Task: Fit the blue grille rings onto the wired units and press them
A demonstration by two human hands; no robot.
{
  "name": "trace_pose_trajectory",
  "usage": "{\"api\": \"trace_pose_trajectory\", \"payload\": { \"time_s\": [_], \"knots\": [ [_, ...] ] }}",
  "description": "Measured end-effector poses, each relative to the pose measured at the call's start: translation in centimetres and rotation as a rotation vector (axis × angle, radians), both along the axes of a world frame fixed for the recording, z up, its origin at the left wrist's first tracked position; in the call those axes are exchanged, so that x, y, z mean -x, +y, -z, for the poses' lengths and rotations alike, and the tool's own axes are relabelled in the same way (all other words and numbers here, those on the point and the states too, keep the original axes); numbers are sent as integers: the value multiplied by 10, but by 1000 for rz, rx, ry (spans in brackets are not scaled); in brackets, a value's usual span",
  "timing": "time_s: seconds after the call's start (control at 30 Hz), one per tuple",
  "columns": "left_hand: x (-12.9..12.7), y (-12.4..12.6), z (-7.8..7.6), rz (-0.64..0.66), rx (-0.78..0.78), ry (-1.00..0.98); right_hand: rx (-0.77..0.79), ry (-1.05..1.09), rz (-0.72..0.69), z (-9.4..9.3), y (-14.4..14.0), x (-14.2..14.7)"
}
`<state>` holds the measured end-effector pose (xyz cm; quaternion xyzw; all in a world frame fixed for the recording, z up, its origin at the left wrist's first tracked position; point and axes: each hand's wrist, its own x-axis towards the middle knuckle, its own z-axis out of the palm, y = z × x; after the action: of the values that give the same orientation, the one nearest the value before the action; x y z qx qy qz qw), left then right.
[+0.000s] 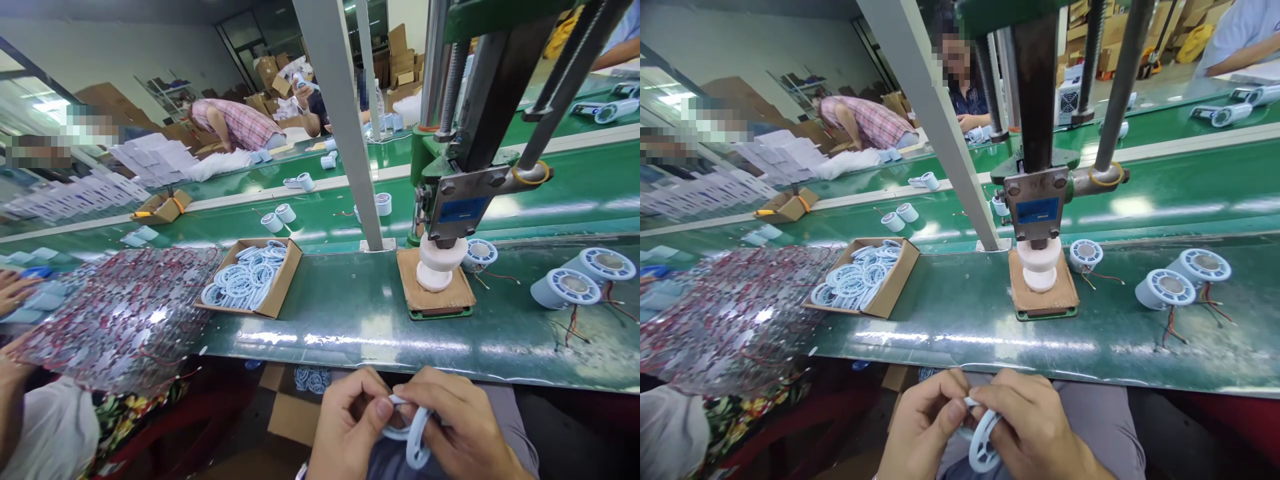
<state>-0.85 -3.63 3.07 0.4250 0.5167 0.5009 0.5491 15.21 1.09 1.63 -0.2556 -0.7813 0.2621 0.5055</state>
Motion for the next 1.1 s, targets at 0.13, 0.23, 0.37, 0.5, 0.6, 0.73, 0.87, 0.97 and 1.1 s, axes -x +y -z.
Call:
{"api": "trace_pose_trajectory", "payload": {
  "time_s": [0.13, 0.23, 0.37, 0.5, 0.6, 0.73, 0.87, 0.97, 1.1],
  "knots": [
    [1, -1, -7, 47, 3, 7, 86, 75, -56, 2, 7, -4],
    [2, -3, -9, 91, 2, -30, 128, 111, -72, 6, 9, -5],
    [1, -4, -8, 84, 23, -68, 153, 110, -69, 9, 9, -4],
    [-7, -3, -5, -31, -20, 53, 97, 81, -35, 9, 5, 0],
    [-12, -1, -2, -149, -19, 153, 65, 62, 21, 9, 0, 5],
    [-12, 3, 4, -187, 22, 159, 99, 80, 19, 9, -10, 11],
    [-9, 6, 7, -105, 12, 99, 246, 95, 10, 6, -17, 10],
    [-10, 5, 5, -127, 59, 6, 367, 83, 44, 4, -17, 7],
    [-12, 4, 5, -142, 100, -64, 434, 49, 53, 4, -16, 4]
  ]
}}
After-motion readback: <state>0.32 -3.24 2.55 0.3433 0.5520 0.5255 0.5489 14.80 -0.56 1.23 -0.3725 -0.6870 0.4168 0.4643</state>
